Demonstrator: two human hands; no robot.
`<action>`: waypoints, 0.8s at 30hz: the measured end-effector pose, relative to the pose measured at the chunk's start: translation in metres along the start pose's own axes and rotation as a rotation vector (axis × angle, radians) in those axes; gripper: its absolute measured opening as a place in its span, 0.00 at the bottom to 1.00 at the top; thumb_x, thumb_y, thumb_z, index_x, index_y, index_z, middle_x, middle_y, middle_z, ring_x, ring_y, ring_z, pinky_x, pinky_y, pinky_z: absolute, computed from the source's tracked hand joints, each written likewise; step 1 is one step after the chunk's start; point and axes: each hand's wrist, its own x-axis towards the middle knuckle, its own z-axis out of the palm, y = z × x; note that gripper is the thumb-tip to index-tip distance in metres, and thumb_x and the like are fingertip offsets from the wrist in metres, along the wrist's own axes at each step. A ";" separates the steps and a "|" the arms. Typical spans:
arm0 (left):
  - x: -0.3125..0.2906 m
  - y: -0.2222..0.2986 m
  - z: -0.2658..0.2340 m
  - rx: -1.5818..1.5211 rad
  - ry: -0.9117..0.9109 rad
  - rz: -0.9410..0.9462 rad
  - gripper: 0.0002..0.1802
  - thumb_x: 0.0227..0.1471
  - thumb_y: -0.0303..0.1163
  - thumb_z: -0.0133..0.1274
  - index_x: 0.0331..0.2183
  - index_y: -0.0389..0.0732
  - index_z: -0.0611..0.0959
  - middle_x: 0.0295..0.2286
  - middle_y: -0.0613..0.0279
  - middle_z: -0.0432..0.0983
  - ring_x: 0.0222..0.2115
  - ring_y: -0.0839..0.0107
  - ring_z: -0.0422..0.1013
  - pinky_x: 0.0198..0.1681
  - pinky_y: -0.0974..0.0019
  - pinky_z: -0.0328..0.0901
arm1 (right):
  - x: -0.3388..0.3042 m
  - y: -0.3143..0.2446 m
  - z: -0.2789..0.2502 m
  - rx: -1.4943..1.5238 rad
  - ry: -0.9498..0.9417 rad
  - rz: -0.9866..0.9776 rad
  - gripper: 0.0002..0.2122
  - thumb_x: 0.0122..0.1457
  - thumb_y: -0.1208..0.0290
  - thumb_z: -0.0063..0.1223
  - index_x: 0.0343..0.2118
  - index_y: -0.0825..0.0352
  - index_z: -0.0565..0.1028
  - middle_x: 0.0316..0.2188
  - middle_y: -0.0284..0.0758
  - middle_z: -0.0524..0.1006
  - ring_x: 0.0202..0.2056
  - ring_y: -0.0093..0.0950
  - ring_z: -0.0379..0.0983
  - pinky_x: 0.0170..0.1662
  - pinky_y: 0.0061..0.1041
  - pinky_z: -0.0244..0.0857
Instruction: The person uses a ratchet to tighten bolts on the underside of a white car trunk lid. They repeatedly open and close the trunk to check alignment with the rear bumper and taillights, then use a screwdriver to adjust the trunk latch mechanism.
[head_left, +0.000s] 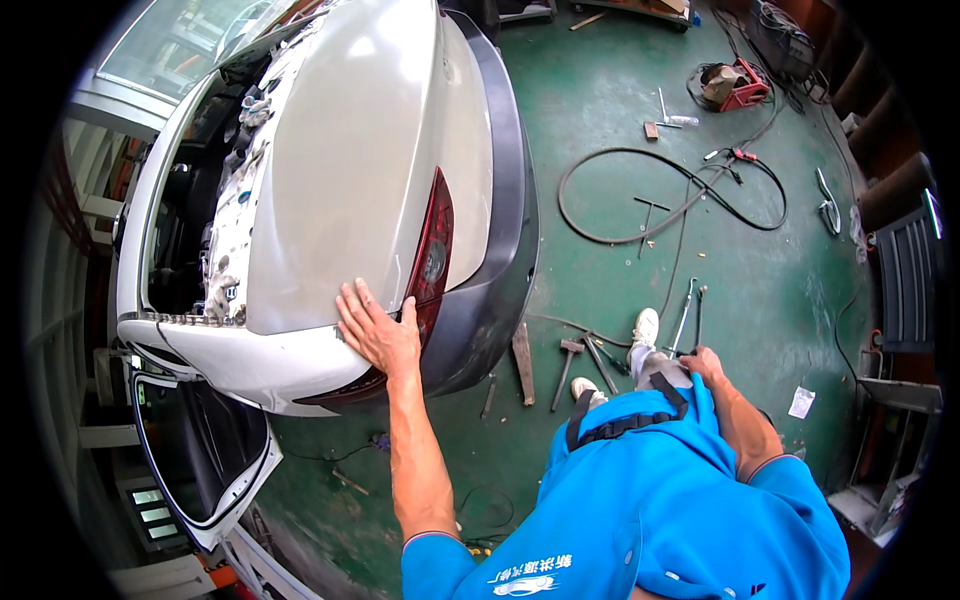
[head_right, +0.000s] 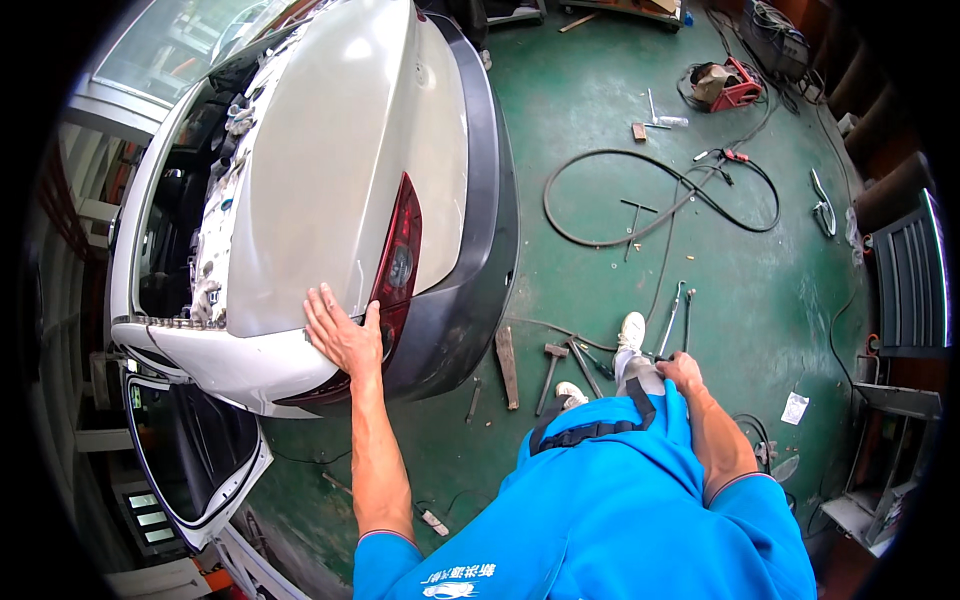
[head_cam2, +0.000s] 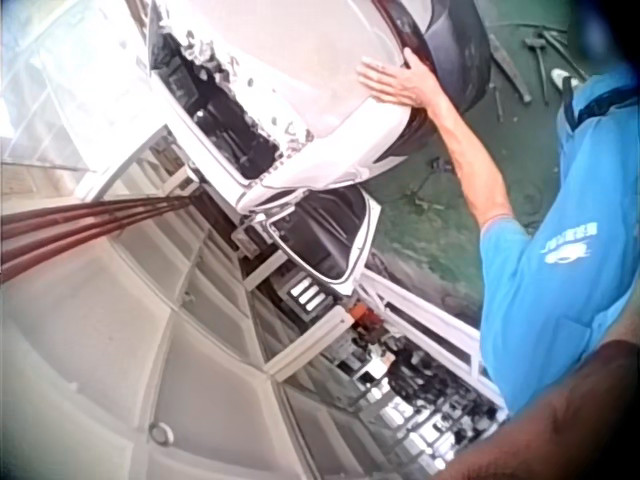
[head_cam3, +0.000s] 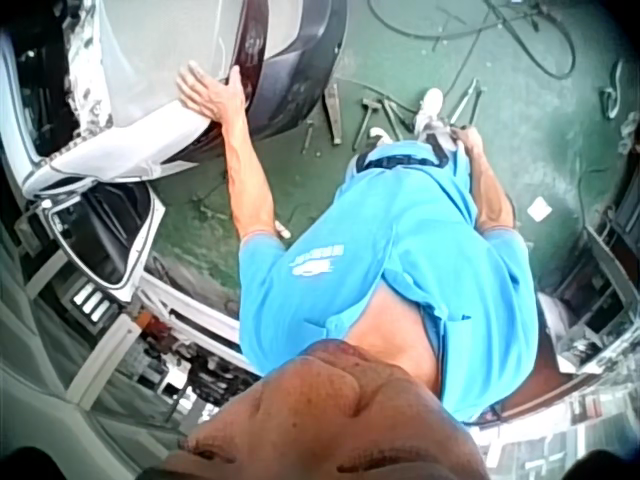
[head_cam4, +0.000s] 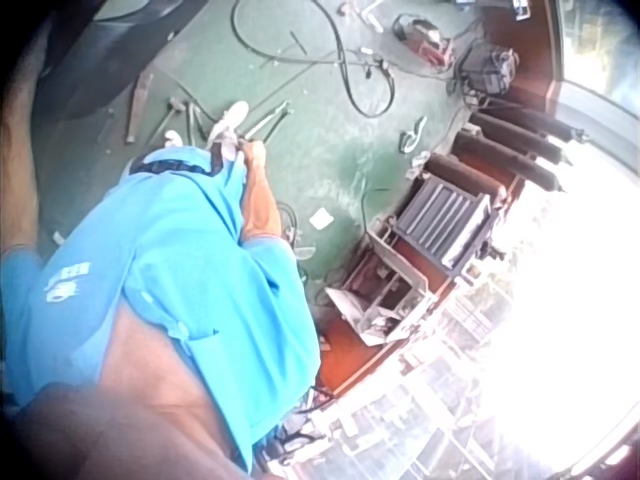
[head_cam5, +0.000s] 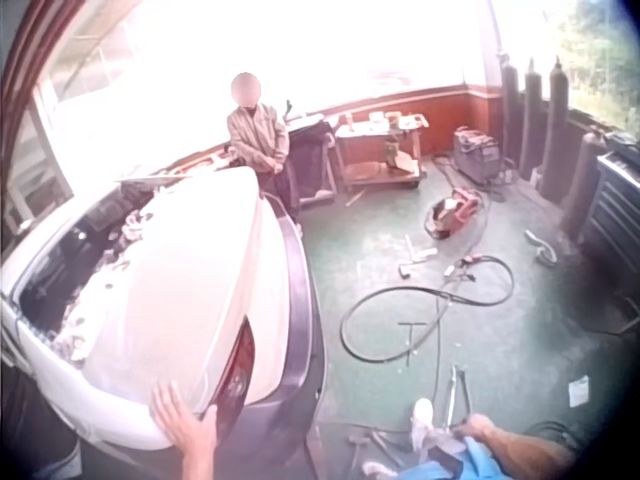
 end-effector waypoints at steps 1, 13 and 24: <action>0.000 0.000 0.000 0.000 -0.001 -0.001 0.53 0.44 0.50 0.68 0.65 0.42 0.64 0.66 0.53 0.56 0.67 0.52 0.52 0.67 0.42 0.49 | 0.000 -0.001 0.000 -0.006 -0.005 -0.003 0.23 0.52 0.55 0.55 0.38 0.76 0.79 0.42 0.56 0.79 0.48 0.48 0.76 0.52 0.40 0.69; 0.001 0.002 0.000 0.011 -0.003 -0.003 0.52 0.44 0.51 0.68 0.65 0.43 0.64 0.65 0.54 0.57 0.67 0.52 0.52 0.66 0.42 0.49 | 0.004 0.005 0.004 -0.007 0.014 -0.005 0.25 0.50 0.55 0.59 0.39 0.77 0.79 0.40 0.56 0.80 0.46 0.49 0.77 0.50 0.39 0.70; 0.000 0.005 -0.002 0.017 -0.007 0.000 0.52 0.45 0.50 0.68 0.65 0.44 0.63 0.65 0.53 0.57 0.67 0.51 0.52 0.66 0.40 0.49 | 0.010 0.014 0.009 0.013 -0.008 0.034 0.26 0.50 0.53 0.58 0.41 0.75 0.79 0.44 0.56 0.79 0.49 0.49 0.76 0.53 0.42 0.69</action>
